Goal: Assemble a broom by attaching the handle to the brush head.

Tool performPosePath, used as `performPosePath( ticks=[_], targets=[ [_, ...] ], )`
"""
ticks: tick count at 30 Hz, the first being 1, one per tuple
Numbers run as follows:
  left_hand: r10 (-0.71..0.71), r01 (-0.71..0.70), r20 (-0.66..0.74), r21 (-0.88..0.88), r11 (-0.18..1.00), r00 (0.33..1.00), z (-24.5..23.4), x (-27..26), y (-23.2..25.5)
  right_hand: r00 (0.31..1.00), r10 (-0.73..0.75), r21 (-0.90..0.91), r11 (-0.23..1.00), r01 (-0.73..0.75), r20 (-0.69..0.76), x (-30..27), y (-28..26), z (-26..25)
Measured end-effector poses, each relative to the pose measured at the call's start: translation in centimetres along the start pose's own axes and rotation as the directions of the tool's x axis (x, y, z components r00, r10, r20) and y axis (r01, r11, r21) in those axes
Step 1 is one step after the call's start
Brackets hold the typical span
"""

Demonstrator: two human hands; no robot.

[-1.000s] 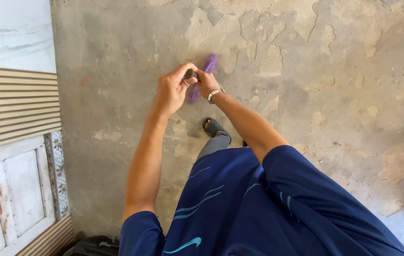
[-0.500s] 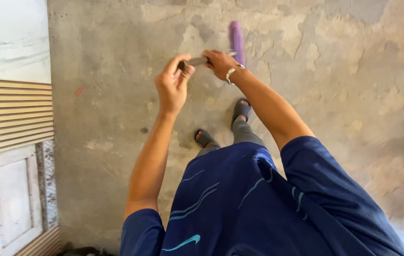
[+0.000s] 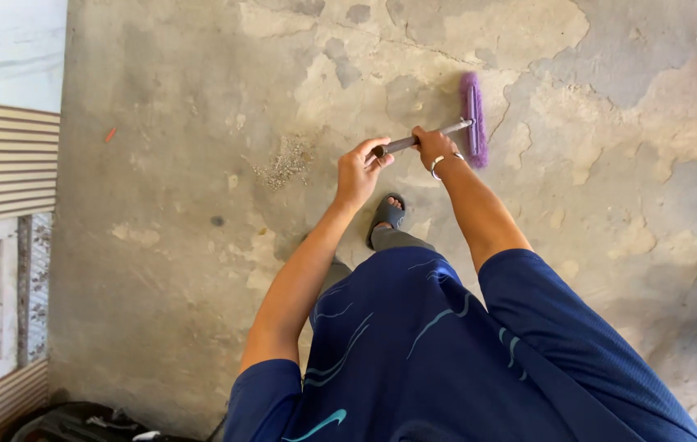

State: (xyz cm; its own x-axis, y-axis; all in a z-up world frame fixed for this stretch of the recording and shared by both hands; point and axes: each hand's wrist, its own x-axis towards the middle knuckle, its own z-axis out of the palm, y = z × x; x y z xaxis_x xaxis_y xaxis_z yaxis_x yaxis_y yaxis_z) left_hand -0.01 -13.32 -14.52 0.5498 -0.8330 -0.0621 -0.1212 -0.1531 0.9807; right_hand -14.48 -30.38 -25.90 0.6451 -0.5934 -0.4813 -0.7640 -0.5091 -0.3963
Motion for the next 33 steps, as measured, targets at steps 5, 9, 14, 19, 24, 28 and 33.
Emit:
performPosePath(
  ticks=[5, 9, 14, 19, 24, 28, 33],
  targets=[
    [-0.013, 0.013, -0.029, -0.013, 1.0, 0.999, -0.5, 0.4, 0.9, 0.992, -0.096, 0.093, 0.99, 0.103, -0.081, 2.2, 0.8, 1.5],
    [-0.055, 0.07, -0.105, 0.147, 0.987, 0.993, -3.5, 0.0, 2.7, 0.98, -0.181, 0.113, 0.975, 0.19, -0.084, 3.3, -2.3, 2.4],
    [0.103, -0.076, -0.178, 0.153, 0.985, 0.979, -10.3, -0.7, 1.6, 0.942, -0.317, 0.162, 0.929, 0.332, -0.113, 5.6, -9.5, 4.2],
    [0.154, -0.102, -0.274, 0.195, 0.975, 0.949, -18.6, -1.4, 2.5, 0.908, -0.408, 0.195, 0.887, 0.419, -0.096, 7.6, -18.7, 7.0],
    [0.159, -0.034, -0.347, 0.34, 0.94, 0.924, -28.2, -3.0, 2.6, 0.899, -0.437, 0.164, 0.885, 0.435, -0.031, 9.5, -28.1, 12.2],
    [0.176, -0.024, -0.376, 0.374, 0.927, 0.91, -34.5, -4.2, 3.4, 0.881, -0.469, 0.201, 0.859, 0.471, -0.059, 8.8, -35.7, 14.1],
    [0.016, 0.109, -0.34, 0.347, 0.931, 0.94, -38.2, -3.8, 4.6, 0.896, -0.443, 0.255, 0.863, 0.435, -0.029, 8.0, -41.1, 13.1]
  ],
)
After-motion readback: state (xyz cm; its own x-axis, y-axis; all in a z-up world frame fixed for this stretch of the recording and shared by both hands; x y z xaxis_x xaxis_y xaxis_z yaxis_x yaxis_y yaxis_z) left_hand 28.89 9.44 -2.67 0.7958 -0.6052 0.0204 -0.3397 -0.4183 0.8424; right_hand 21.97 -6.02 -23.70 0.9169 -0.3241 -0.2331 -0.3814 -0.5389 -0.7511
